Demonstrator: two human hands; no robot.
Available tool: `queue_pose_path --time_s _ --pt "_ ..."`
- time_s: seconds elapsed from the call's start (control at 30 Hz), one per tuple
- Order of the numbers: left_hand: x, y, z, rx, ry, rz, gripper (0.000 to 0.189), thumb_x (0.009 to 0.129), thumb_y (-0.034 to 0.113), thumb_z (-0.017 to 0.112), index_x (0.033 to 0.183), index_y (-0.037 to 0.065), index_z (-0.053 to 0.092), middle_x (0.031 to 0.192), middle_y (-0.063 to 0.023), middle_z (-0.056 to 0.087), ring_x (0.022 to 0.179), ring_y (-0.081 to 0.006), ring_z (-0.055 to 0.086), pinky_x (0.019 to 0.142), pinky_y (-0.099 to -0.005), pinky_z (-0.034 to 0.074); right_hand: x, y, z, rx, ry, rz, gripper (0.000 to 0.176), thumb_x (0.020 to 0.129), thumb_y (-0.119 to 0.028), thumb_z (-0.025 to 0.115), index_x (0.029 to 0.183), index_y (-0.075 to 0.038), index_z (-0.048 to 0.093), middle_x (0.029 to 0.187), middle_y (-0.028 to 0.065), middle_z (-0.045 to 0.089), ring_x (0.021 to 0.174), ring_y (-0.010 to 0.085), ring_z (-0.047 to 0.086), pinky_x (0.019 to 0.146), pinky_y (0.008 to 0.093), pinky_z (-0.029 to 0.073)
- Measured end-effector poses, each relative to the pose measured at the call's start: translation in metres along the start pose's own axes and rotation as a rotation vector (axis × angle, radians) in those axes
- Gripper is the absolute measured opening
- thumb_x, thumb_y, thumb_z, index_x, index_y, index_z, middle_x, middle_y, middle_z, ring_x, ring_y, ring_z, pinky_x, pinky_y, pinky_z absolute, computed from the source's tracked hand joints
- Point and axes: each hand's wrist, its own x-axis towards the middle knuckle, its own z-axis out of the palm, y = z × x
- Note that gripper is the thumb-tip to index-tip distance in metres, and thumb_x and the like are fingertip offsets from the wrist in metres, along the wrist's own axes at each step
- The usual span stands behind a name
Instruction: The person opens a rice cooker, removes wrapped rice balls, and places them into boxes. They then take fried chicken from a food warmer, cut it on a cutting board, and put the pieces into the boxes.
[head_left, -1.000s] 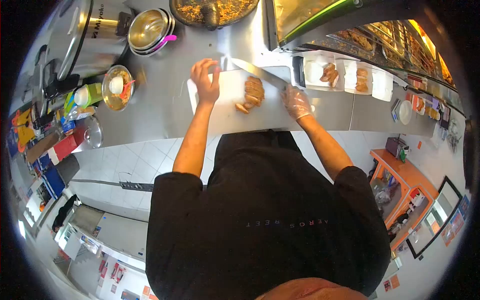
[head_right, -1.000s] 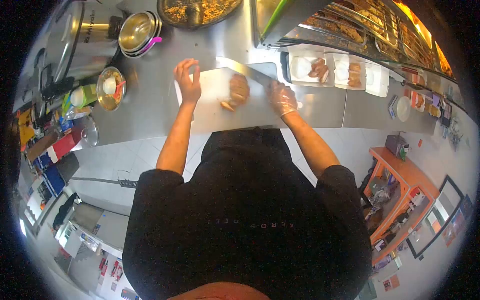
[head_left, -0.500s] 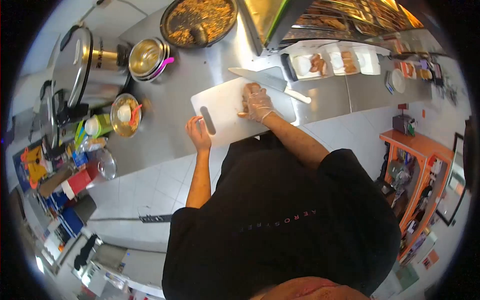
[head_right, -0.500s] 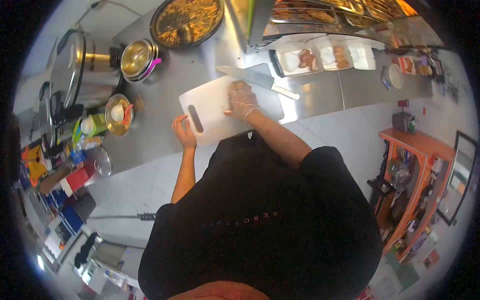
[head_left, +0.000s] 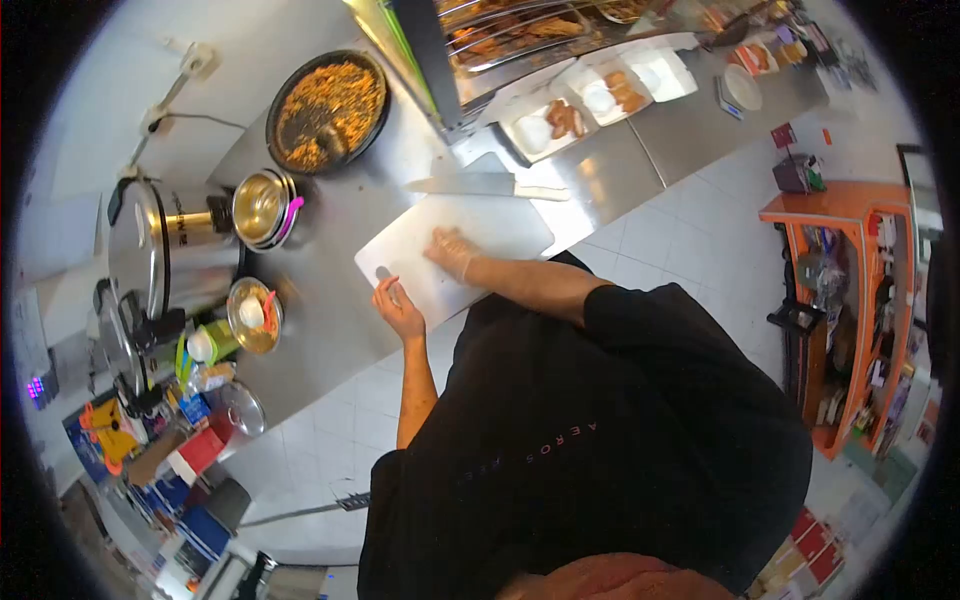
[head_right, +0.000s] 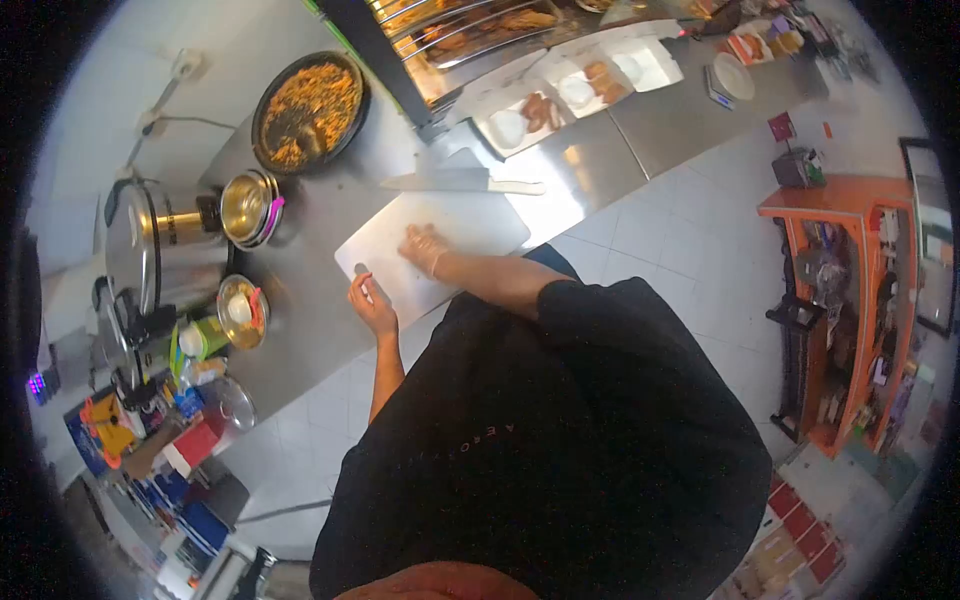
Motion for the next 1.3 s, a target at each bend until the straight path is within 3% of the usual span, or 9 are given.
queue_pose_path --time_s 0.17,0.3,0.4,0.47,0.5,0.67,0.87,1.03,1.3 --pt "-0.003 0.016 0.002 0.033 0.064 0.029 0.02 0.097 0.019 0.052 0.102 0.004 0.063 0.107 -0.0122 0.061 0.108 -0.0297 0.051 0.097 -0.0416 0.037 0.001 0.05 -0.017 0.62 -0.023 0.141 0.019 0.075 -0.012 0.062 0.094 -0.008 0.062 0.096 0.017 0.064 0.093 0.031 0.063 0.082 0.04 0.05" --pt "-0.021 0.014 0.009 0.148 0.213 -0.078 0.023 0.097 0.022 0.054 0.106 0.003 0.062 0.11 -0.0125 0.06 0.108 -0.029 0.052 0.096 -0.0401 0.039 -0.073 0.197 -0.093 1.241 0.468 0.232 0.022 0.076 -0.022 0.068 0.09 -0.006 0.061 0.087 0.0154 0.063 0.082 0.0314 0.059 0.079 0.0404 0.049" --pt "-0.046 0.007 0.025 0.179 0.323 -0.255 0.025 0.096 0.023 0.056 0.109 0.001 0.06 0.113 -0.0145 0.058 0.109 -0.0296 0.052 0.097 -0.0409 0.039 -0.11 0.399 -0.11 0.063 0.746 0.637 0.019 0.074 -0.021 0.066 0.089 -0.009 0.065 0.084 0.012 0.066 0.075 0.0297 0.063 0.073 0.0397 0.052" --pt "-0.052 0.002 0.042 0.161 0.387 -0.345 0.028 0.095 0.024 0.059 0.11 0.0 0.06 0.115 -0.0161 0.058 0.109 -0.0305 0.052 0.098 -0.0417 0.039 -0.139 0.545 -0.106 -0.459 0.457 0.842 0.019 0.073 -0.02 0.064 0.089 -0.01 0.068 0.082 0.0098 0.068 0.07 0.0286 0.066 0.07 0.0392 0.053" --pt "-0.057 -0.002 0.048 0.168 0.414 -0.368 0.031 0.094 0.025 0.061 0.111 -0.001 0.059 0.116 -0.017 0.057 0.11 -0.0311 0.052 0.099 -0.0422 0.039 -0.163 0.616 -0.104 -0.5 0.42 0.591 0.024 0.069 -0.023 0.068 0.089 -0.011 0.07 0.082 0.0099 0.069 0.072 0.0277 0.067 0.07 0.0429 0.054" --pt "-0.083 -0.022 0.047 0.376 0.513 -0.528 0.058 0.084 0.034 0.073 0.125 -0.002 0.054 0.126 -0.0215 0.056 0.118 -0.0364 0.05 0.103 -0.0443 0.037 -0.168 0.687 -0.174 0.057 0.074 0.908 0.034 0.068 -0.035 0.076 0.097 -0.015 0.071 0.088 0.0061 0.07 0.083 0.0178 0.066 0.075 0.0371 0.054" --pt "-0.068 -0.041 -0.001 0.346 0.196 -0.716 0.055 0.082 0.029 0.071 0.123 -0.004 0.056 0.119 -0.0247 0.062 0.112 -0.0378 0.06 0.097 -0.0418 0.047 -0.144 0.447 -0.214 0.549 0.838 0.542 0.026 0.094 -0.026 0.053 0.097 -0.002 0.061 0.09 0.009 0.061 0.088 0.0236 0.06 0.081 0.0368 0.048" --pt "-0.022 -0.032 -0.004 0.541 0.008 -0.723 0.052 0.078 0.014 0.071 0.121 -0.004 0.048 0.109 -0.0275 0.063 0.102 -0.0425 0.062 0.087 -0.0463 0.051 -0.098 0.259 -0.1 0.365 0.233 -0.391 0.011 0.091 -0.011 0.052 0.095 -0.003 0.059 0.086 0.0213 0.063 0.082 0.0372 0.062 0.072 0.0441 0.05" --pt "-0.001 -0.046 -0.015 0.49 -0.168 -0.7 0.051 0.071 0.012 0.069 0.116 -0.005 0.052 0.104 -0.027 0.065 0.099 -0.041 0.065 0.085 -0.045 0.053 -0.083 0.162 -0.087 0.613 0.026 0.416 0.026 0.089 -0.021 0.054 0.105 -0.001 0.056 0.085 0.0252 0.064 0.084 0.0441 0.063 0.072 0.0515 0.049"
